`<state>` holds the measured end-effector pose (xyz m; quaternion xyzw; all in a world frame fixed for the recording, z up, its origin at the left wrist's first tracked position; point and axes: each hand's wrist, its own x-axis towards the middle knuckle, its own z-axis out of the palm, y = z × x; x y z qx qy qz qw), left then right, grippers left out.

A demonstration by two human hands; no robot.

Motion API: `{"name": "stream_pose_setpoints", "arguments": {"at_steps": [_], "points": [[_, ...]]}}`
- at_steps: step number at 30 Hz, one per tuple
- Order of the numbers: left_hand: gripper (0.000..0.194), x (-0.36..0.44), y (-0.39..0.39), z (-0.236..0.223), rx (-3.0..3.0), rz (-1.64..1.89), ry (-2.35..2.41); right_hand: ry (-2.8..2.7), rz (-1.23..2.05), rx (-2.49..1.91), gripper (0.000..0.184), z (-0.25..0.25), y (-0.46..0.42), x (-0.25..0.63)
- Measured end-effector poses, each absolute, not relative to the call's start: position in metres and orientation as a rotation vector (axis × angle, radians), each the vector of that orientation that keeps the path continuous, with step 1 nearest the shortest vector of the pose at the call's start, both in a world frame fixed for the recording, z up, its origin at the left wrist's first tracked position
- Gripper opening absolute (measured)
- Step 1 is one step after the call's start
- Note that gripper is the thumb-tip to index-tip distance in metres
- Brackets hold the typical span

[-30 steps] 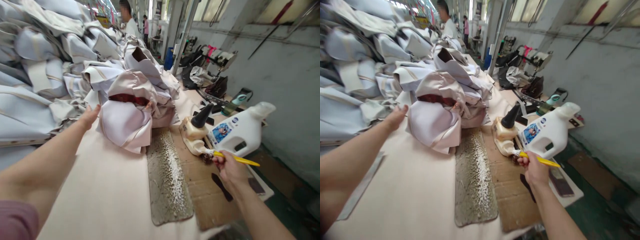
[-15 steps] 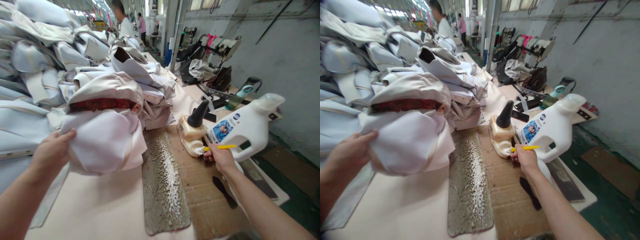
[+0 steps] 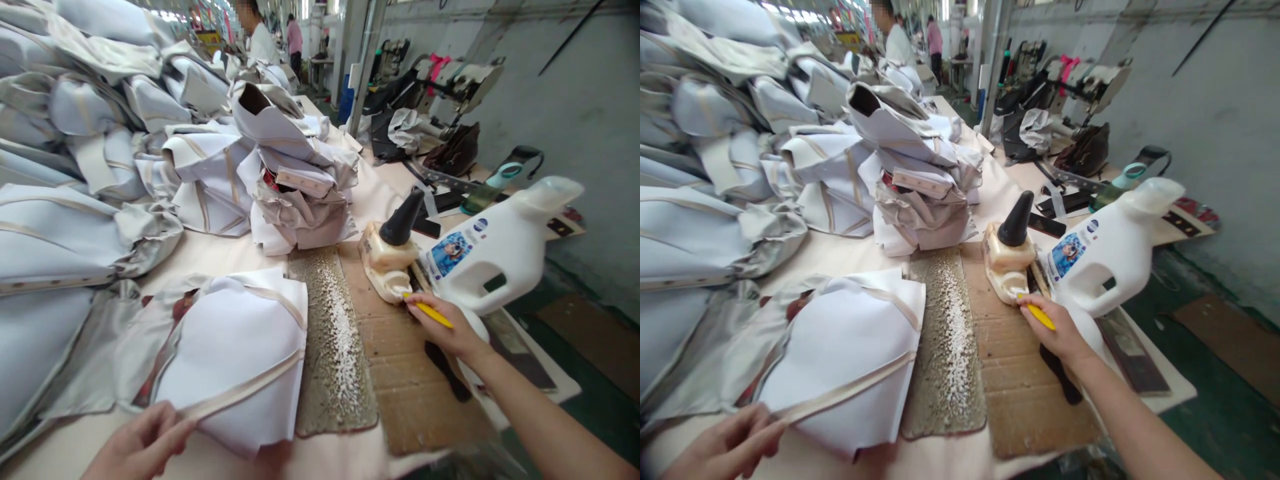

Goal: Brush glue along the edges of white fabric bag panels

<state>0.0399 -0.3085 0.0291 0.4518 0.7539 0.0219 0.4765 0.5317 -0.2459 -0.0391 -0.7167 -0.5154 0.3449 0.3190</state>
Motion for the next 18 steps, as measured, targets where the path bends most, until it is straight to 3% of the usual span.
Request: {"name": "stream_pose_setpoints", "arguments": {"at_steps": [4, 8, 14, 18], "points": [[0.036, 0.068, -0.274, 0.064, 1.225, 0.104, 1.784, -1.108, 1.097, -1.836, 0.035, -0.033, -0.266, 0.531], [0.033, 0.082, -0.236, 0.067, 1.597, 0.018, 1.639, -0.970, 1.067, -1.800, 0.034, -0.029, -0.268, 0.534], [0.055, 0.084, -0.133, 0.008, 2.381, -0.119, 1.556, -0.735, 0.940, -1.585, 0.036, -0.041, -0.241, 0.530], [0.073, 0.084, -0.080, -0.031, 2.246, -0.409, 1.604, -0.765, 0.911, -1.727, 0.032, -0.045, -0.242, 0.532]]}}
